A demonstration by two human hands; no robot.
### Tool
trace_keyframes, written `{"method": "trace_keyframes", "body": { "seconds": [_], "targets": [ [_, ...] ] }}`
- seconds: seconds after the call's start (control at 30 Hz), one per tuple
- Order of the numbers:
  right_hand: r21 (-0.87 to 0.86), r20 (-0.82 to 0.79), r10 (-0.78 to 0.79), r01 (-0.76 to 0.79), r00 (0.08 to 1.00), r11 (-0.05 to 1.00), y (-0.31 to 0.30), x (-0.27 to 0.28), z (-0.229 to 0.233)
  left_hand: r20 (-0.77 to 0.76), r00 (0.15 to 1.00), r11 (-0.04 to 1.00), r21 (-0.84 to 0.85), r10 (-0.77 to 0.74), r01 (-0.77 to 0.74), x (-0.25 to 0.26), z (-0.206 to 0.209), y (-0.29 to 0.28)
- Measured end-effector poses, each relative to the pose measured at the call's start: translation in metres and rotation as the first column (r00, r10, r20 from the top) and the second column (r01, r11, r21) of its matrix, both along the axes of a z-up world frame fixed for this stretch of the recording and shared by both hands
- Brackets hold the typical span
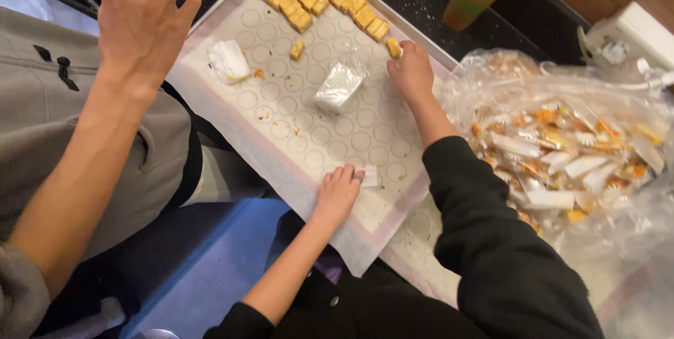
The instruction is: Wrapping individual pieces of yellow confectionery in plastic wrappers
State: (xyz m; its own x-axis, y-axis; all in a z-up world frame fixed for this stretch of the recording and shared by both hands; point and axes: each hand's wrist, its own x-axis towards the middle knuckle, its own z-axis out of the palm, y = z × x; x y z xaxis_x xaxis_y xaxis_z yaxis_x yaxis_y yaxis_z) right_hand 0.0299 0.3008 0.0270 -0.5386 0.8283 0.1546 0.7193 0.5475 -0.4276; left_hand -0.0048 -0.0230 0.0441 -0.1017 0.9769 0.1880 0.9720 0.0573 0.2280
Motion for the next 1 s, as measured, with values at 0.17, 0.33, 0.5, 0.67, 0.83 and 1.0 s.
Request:
{"method": "trace_keyframes", "body": {
  "seconds": [0.17,0.33,0.5,0.67,0.83,1.0],
  "targets": [
    [0.028,0.074,-0.032,0.030,0.997,0.999,0.017,-0.029,0.006,0.000,1.000,0.995,-0.094,0.017,-0.017,0.002,-0.017,-0.001],
    [0.025,0.220,-0.002,-0.003,0.976,1.000,0.004,-0.020,0.003,0.048,0.999,0.974,-0.225,0.005,0.006,0.001,0.004,0.006],
    [-0.259,0.068,-0.103,0.118,0.992,0.959,-0.084,0.029,0.017,-0.012,0.991,0.959,-0.254,-0.135,0.127,-0.003,-0.006,0.020],
    [-0.350,-0.006,-0.163,0.150,0.987,0.924,-0.147,0.075,-0.004,-0.007,0.985,0.956,-0.242,-0.174,0.167,-0.004,-0.005,0.024],
    [-0.299,0.049,-0.100,0.110,0.994,0.948,-0.178,0.094,-0.013,-0.138,0.979,0.988,-0.023,-0.152,0.150,0.002,-0.049,0.021],
    [-0.185,-0.006,-0.053,0.051,0.999,0.981,-0.196,0.103,0.013,-0.185,0.958,0.965,0.105,-0.218,0.239,0.002,-0.065,0.019]
  ]
}}
